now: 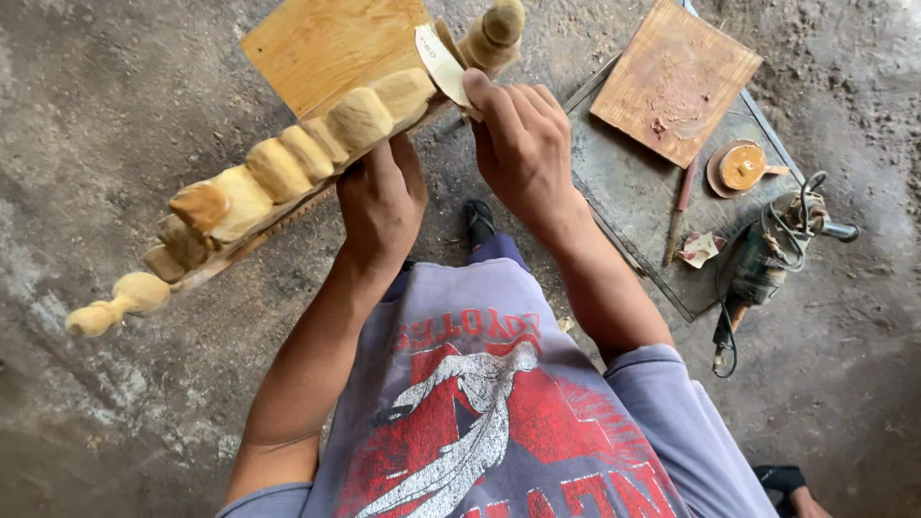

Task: The person sands the intricate carvings and flat surfaces of a wooden chair backrest using a piece of sandpaper.

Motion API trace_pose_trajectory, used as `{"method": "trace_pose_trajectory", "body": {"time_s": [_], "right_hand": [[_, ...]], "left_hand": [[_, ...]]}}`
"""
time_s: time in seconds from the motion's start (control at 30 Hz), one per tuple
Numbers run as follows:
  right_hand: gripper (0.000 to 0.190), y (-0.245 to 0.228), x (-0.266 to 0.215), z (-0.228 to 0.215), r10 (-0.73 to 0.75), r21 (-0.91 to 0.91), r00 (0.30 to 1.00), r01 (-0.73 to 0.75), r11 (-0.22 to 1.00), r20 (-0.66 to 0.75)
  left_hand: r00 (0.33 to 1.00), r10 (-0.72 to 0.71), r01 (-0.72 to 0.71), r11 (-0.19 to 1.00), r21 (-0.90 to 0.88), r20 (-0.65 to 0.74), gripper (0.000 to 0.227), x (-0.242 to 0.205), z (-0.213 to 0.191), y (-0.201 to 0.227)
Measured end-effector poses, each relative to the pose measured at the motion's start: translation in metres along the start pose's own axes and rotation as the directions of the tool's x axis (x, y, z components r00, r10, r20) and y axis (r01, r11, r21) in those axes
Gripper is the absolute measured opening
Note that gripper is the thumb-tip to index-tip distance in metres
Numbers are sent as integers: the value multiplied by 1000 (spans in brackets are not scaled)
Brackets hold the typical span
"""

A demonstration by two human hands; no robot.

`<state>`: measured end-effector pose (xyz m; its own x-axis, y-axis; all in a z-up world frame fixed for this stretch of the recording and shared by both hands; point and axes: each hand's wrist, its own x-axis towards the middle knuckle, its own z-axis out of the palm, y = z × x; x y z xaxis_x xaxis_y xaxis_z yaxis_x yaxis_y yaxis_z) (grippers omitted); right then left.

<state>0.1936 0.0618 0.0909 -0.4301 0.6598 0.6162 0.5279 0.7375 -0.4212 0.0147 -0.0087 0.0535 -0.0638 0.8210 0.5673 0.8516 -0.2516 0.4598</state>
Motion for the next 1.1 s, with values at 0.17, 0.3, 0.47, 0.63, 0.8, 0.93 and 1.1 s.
{"method": "trace_pose_trajectory", "body": {"time_s": [0.17, 0.3, 0.47, 0.63, 0.8, 0.93, 1.1], "right_hand": [[28, 10, 1, 4, 13, 111, 1000, -13, 994, 9], [27, 4, -17, 10, 43, 109, 999, -43, 993, 9], [31, -14, -59, -26, 13, 182, 1000, -7, 983, -29], [27, 15, -58, 46, -10, 56, 934, 32, 998, -356], [15, -24, -110, 70, 264, 152, 922, -229, 962, -284], [13, 10, -90, 94, 594, 618, 647, -233, 751, -478], [25, -20, -141, 154, 496, 165, 781, -470, 867, -379]], "left_hand": [[998, 26, -26, 1000, 6, -49, 34, 12, -4, 7], [999, -1, 5, 996, 91, -38, 37, 11, -5, 13], [996, 27, -17, 992, 126, -82, 38, 14, -3, 16], [999, -26, 22, 995, 101, 39, 25, -5, 1, 6], [968, 142, -99, 973, -207, 206, 51, -59, -75, 4], [933, 250, -147, 922, -358, 259, 54, -108, -116, -60], [972, 230, -193, 905, -378, 55, 49, -162, -203, -153]]}}
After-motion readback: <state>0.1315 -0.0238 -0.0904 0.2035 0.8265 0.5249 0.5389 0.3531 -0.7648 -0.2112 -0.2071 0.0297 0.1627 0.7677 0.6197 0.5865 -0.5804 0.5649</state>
